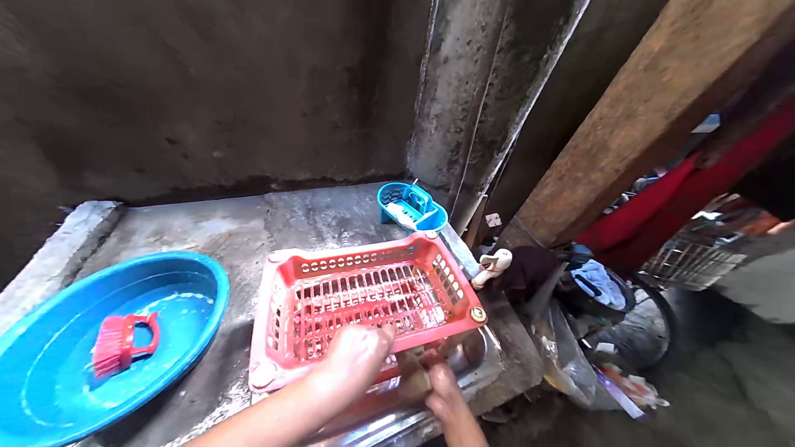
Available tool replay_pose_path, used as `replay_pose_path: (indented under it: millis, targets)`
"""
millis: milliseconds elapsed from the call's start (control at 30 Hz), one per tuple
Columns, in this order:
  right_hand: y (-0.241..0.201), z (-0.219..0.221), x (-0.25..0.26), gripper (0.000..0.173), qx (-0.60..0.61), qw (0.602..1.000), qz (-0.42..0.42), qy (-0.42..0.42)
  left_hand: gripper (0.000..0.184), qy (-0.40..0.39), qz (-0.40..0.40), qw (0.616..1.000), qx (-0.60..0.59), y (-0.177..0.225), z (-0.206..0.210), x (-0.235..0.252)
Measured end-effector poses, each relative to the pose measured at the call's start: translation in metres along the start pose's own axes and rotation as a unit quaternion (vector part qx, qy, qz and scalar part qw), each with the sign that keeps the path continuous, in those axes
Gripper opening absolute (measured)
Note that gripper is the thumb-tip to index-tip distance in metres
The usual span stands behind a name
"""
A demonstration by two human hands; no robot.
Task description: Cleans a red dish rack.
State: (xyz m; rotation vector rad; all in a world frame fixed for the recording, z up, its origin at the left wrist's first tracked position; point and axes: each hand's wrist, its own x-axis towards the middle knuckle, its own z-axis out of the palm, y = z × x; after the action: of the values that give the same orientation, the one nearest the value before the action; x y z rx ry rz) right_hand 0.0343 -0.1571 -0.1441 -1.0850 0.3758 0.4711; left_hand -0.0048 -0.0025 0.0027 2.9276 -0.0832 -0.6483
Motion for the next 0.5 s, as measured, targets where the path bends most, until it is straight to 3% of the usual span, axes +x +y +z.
replay_pose_path:
  millis: [67, 133, 200, 267, 300, 400, 500]
  targets:
    - [-0.030, -0.042, -0.026, 0.025, -0.220, 0.972, -0.042, -0.078, 0.025, 0.007, 0.011, 1.000, 0.003, -0.007, 0.001, -0.007]
    - [-0.064, -0.087, -0.037, 0.035, -0.313, 0.936, -0.087, -0.133, 0.025, 0.018, 0.024, 1.000, 0.009, -0.015, 0.001, -0.012]
    - [-0.087, -0.106, -0.044, 0.039, -0.272, 0.951, -0.132, -0.056, 0.024, 0.029, 0.037, 0.999, 0.012, -0.022, 0.002, -0.017]
    - [-0.094, -0.100, -0.033, 0.038, -0.176, 0.967, -0.178, 0.054, 0.023, 0.050, 0.050, 0.997, 0.018, -0.024, 0.006, -0.020]
    - [-0.094, -0.090, -0.024, 0.039, -0.144, 0.965, -0.206, 0.070, 0.022, 0.060, 0.056, 0.996, 0.024, -0.023, 0.009, -0.020]
    - [-0.091, -0.052, -0.001, 0.038, -0.141, 0.956, -0.256, -0.011, 0.017, 0.114, 0.092, 0.989, 0.034, -0.023, 0.020, -0.017]
    - [-0.100, -0.023, 0.026, 0.031, -0.140, 0.952, -0.259, -0.079, 0.017, 0.095, 0.095, 0.991, 0.019, -0.027, 0.016, -0.019]
